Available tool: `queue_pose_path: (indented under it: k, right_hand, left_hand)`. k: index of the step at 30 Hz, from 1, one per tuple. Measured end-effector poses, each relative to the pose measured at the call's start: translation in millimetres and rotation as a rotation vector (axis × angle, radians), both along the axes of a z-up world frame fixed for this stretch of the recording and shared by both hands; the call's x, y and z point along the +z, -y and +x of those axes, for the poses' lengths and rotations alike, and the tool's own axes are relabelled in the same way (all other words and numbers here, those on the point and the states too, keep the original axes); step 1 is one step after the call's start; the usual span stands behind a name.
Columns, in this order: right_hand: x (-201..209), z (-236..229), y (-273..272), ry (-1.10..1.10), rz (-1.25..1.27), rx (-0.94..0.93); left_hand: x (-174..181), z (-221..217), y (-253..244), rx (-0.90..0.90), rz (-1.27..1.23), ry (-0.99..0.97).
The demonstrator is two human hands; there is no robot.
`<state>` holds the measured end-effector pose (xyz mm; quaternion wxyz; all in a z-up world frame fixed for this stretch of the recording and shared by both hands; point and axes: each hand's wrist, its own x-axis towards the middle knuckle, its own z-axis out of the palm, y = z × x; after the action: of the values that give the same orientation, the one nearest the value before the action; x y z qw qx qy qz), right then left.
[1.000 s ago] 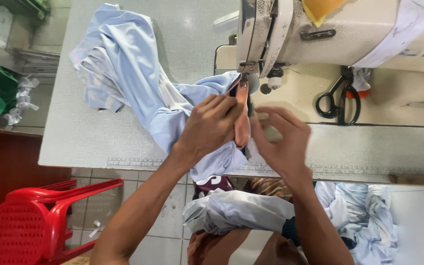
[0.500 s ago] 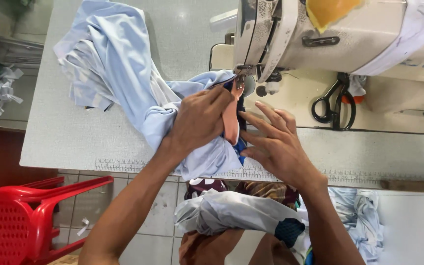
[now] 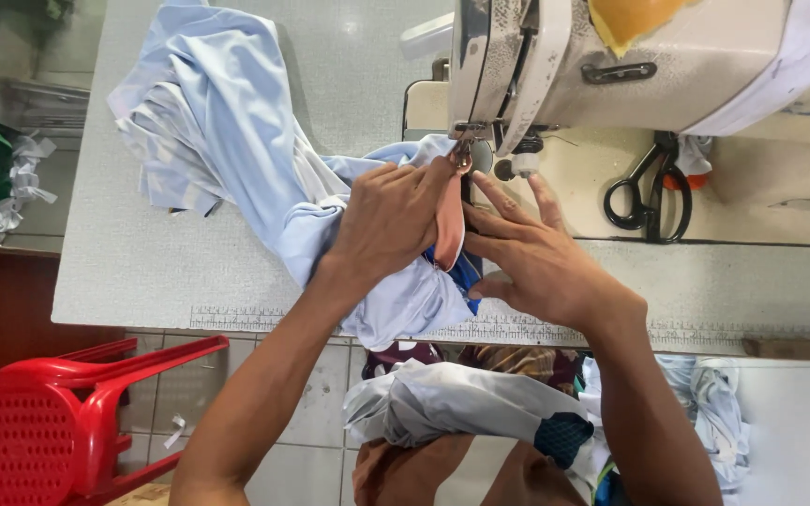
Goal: Aligning fabric trim to a shirt and trimming the excess material using scissors at a sewing station
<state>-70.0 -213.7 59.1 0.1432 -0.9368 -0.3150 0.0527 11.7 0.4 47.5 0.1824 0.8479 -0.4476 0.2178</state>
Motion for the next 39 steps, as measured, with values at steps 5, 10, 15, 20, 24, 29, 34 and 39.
queue_pose_path:
  k: [5, 10, 15, 20, 24, 29, 34, 39]
  right_hand:
    - [1.7, -8.1, -1.9, -0.002, 0.049, -0.015]
    - [6.3, -19.0, -3.4, 0.11, 0.048, -0.103]
    - [3.3, -22.8, -3.8, 0.104, 0.08, -0.094]
    - [3.1, -27.3, -3.5, 0.044, 0.147, -0.113]
    - [-0.9, -35.9, -5.4, 0.116, 0.26, -0.21]
    - [-3.4, -41.7, -7.2, 0.165, 0.364, -0.245]
    - [-6.5, -42.4, -7.4, 0.149, 0.396, -0.201]
    - [-13.0, -41.4, -5.9, 0.185, 0.41, -0.157]
  left_hand:
    - [26.7, -14.2, -1.7, -0.053, -0.063, 0.083]
    - [-5.4, -12.8, -16.3, -0.051, -0.156, -0.324]
    - [9.0, -13.0, -9.1, 0.03, -0.06, -0.116]
    - [30.8, -26.3, 1.7, -0.082, -0.102, 0.1]
    - [35.2, -34.3, -0.2, -0.236, -0.201, 0.296]
    - [27.8, -39.4, -3.5, -0.326, -0.281, 0.258]
    - [19.8, -40.6, -2.7, -0.324, -0.317, 0.162]
    - [12.8, -41.7, -5.0, -0.289, -0.224, 0.039]
